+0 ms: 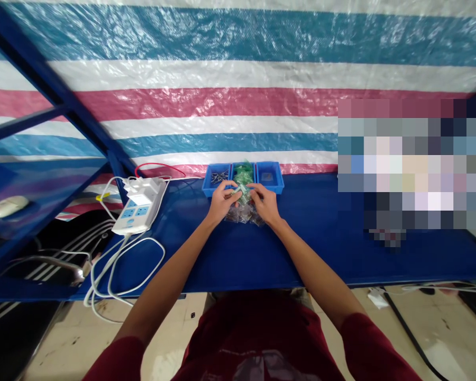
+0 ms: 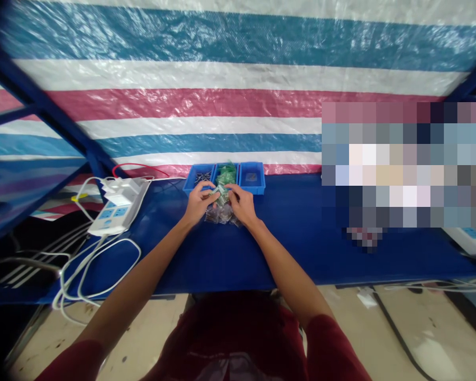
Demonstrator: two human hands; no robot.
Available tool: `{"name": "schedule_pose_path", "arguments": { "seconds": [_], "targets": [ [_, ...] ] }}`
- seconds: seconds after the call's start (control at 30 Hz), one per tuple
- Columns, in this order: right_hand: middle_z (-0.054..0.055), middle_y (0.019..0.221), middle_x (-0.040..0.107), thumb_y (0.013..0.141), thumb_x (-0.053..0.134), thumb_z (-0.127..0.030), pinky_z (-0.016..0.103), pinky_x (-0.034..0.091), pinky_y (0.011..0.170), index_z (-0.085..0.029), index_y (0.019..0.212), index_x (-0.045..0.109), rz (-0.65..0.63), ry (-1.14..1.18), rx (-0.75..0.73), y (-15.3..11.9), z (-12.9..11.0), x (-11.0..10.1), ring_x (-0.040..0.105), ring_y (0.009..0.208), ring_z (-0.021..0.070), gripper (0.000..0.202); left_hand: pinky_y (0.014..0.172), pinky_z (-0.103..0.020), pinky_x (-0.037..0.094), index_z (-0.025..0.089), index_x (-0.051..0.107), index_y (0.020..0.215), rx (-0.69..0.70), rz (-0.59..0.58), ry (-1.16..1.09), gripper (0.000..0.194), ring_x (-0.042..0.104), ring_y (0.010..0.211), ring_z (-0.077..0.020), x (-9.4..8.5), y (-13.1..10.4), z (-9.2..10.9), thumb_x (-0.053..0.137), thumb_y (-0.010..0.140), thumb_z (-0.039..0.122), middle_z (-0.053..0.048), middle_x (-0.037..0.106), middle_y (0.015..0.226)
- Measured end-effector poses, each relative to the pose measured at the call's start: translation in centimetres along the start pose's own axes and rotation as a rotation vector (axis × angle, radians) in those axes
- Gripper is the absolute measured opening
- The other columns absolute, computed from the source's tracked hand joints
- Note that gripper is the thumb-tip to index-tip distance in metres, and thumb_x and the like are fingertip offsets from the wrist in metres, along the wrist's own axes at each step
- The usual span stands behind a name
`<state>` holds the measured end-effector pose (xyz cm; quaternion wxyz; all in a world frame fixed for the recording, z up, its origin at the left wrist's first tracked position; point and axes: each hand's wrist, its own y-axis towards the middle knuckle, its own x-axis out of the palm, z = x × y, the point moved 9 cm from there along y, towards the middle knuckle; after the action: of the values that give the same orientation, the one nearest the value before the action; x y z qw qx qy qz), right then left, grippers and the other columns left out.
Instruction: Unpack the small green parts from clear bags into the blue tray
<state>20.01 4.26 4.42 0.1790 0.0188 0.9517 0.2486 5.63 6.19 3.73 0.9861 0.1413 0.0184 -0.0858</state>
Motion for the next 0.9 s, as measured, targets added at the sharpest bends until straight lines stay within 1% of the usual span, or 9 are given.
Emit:
{"name": "schedule_pose_path", "arguments": {
  "seconds": [0.13, 0.23, 0.37, 0.47, 0.53, 0.6, 0.7, 0.77, 0.9],
  "targets": [
    [0.006, 0.103, 0.066, 0.090, 0.033, -0.015, 0.031, 0.052, 0.081, -0.023, 0.106, 0.070, -0.018, -0.007, -0.139, 0.0, -1.1, 0.0, 0.063, 0.093, 0.0170, 0.041, 0.051, -0.023, 0.043, 0.017, 0.063, 0.084, -0.046, 0.007, -0.116, 0.034, 0.054, 0.047, -0.0099, 0.1, 0.3, -0.7, 0.077, 0.070, 0.045, 0.003, 0.058, 0.058],
    [0.007, 0.108, 0.064, 0.088, 0.037, -0.014, 0.031, 0.052, 0.079, -0.024, 0.106, 0.070, -0.043, -0.016, -0.157, 0.2, -1.0, 0.3, 0.061, 0.098, 0.0174, 0.039, 0.053, -0.024, 0.045, 0.017, 0.066, 0.087, -0.082, 0.011, -0.256, 0.037, 0.054, 0.054, -0.0103, 0.0, 0.5, -1.2, 0.077, 0.070, 0.048, 0.000, 0.061, 0.066],
    [0.009, 0.106, 0.064, 0.086, 0.053, -0.024, 0.030, 0.052, 0.078, -0.019, 0.096, 0.070, 0.010, -0.040, -0.164, 0.3, -0.8, 0.0, 0.061, 0.098, 0.0192, 0.020, 0.054, -0.025, 0.044, 0.014, 0.069, 0.082, -0.091, -0.046, -0.284, 0.045, 0.052, 0.057, -0.0105, 0.2, 0.6, -1.6, 0.070, 0.074, 0.058, -0.003, 0.060, 0.071],
    [0.009, 0.095, 0.067, 0.087, 0.055, -0.030, 0.030, 0.051, 0.076, -0.018, 0.089, 0.067, 0.054, -0.038, -0.115, 0.3, -0.1, -0.3, 0.063, 0.090, 0.0199, 0.017, 0.056, -0.025, 0.042, 0.014, 0.066, 0.067, -0.004, -0.034, -0.089, 0.051, 0.049, 0.058, -0.0105, -0.2, 0.7, -1.2, 0.067, 0.072, 0.065, -0.002, 0.056, 0.067],
    [0.006, 0.084, 0.067, 0.087, 0.055, -0.032, 0.031, 0.051, 0.075, -0.018, 0.086, 0.066, 0.042, -0.033, -0.080, 0.3, 0.4, -0.1, 0.063, 0.078, 0.0193, 0.018, 0.061, -0.025, 0.043, 0.015, 0.064, 0.060, 0.084, 0.006, 0.076, 0.049, 0.052, 0.065, -0.0121, -0.7, 0.6, -0.4, 0.071, 0.070, 0.062, -0.003, 0.058, 0.073],
    [0.004, 0.078, 0.068, 0.086, 0.056, -0.033, 0.032, 0.051, 0.074, -0.019, 0.083, 0.065, 0.029, -0.016, -0.068, 0.3, 0.5, 0.0, 0.063, 0.072, 0.0187, 0.018, 0.065, -0.025, 0.044, 0.015, 0.064, 0.061, 0.110, 0.001, 0.169, 0.043, 0.054, 0.069, -0.0133, -0.6, 0.5, -0.1, 0.073, 0.070, 0.056, -0.003, 0.059, 0.073],
    [0.003, 0.079, 0.069, 0.084, 0.058, -0.033, 0.031, 0.052, 0.074, -0.020, 0.089, 0.065, 0.055, 0.021, -0.044, 0.3, 0.5, -0.2, 0.064, 0.073, 0.0186, 0.015, 0.063, -0.025, 0.046, 0.016, 0.067, 0.080, 0.030, -0.043, 0.112, 0.034, 0.056, 0.060, -0.0125, -0.2, 0.4, -0.6, 0.074, 0.072, 0.048, 0.001, 0.060, 0.063],
    [0.001, 0.079, 0.070, 0.083, 0.059, -0.031, 0.031, 0.052, 0.075, -0.021, 0.098, 0.064, 0.074, 0.042, -0.023, 0.2, 0.4, -0.4, 0.065, 0.072, 0.0179, 0.019, 0.061, -0.026, 0.047, 0.016, 0.065, 0.091, -0.033, -0.040, 0.017, 0.038, 0.058, 0.055, -0.0127, 0.0, 0.3, -1.1, 0.076, 0.070, 0.046, 0.002, 0.063, 0.063],
    [0.000, 0.076, 0.068, 0.087, 0.054, -0.027, 0.029, 0.052, 0.073, -0.022, 0.113, 0.061, 0.066, 0.039, -0.053, 0.1, -0.2, -0.5, 0.062, 0.068, 0.0155, 0.027, 0.056, -0.025, 0.048, 0.015, 0.065, 0.081, -0.084, 0.007, -0.084, 0.036, 0.061, 0.054, -0.0143, -0.2, 0.3, -1.7, 0.076, 0.070, 0.047, 0.000, 0.067, 0.064]
  ]
}}
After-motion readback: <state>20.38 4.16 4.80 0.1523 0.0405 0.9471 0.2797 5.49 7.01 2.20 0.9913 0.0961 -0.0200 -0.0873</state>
